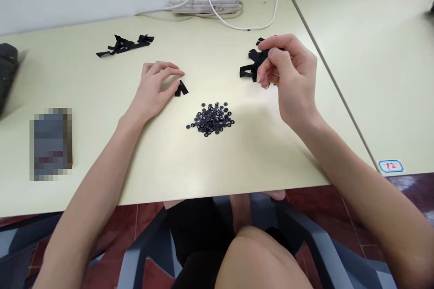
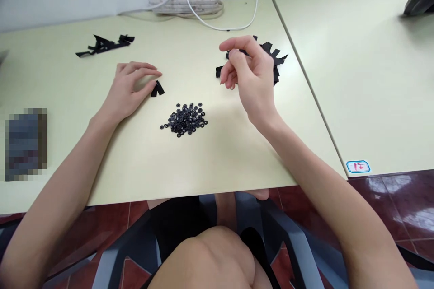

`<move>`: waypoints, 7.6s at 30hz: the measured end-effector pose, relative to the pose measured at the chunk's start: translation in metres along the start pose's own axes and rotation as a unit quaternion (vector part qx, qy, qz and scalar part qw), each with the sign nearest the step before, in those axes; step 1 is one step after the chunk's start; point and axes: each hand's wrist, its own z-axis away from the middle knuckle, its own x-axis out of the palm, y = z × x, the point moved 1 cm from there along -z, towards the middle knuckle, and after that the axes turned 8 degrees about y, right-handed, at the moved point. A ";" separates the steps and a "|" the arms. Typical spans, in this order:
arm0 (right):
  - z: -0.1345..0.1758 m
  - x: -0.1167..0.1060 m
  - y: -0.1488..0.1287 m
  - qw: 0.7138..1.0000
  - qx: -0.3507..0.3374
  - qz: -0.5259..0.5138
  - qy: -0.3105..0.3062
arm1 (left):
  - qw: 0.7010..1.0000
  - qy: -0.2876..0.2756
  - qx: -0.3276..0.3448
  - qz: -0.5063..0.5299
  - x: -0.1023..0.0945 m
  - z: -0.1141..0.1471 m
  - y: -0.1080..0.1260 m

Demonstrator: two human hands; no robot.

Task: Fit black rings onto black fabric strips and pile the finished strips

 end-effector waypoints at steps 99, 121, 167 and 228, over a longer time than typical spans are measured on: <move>0.043 0.037 -0.024 0.972 -0.051 0.134 -0.187 | 0.952 -0.140 -0.048 0.268 0.040 0.038 0.098; 0.044 0.032 -0.022 0.928 -0.174 0.267 -0.193 | 0.978 -0.064 -0.061 0.190 0.029 0.030 0.092; 0.035 0.032 -0.032 0.960 -0.133 0.129 -0.209 | 0.980 -0.032 -0.097 0.170 0.021 0.022 0.078; 0.035 0.031 -0.023 0.987 0.064 0.027 -0.143 | 0.958 0.183 -0.132 -0.179 -0.052 -0.002 -0.053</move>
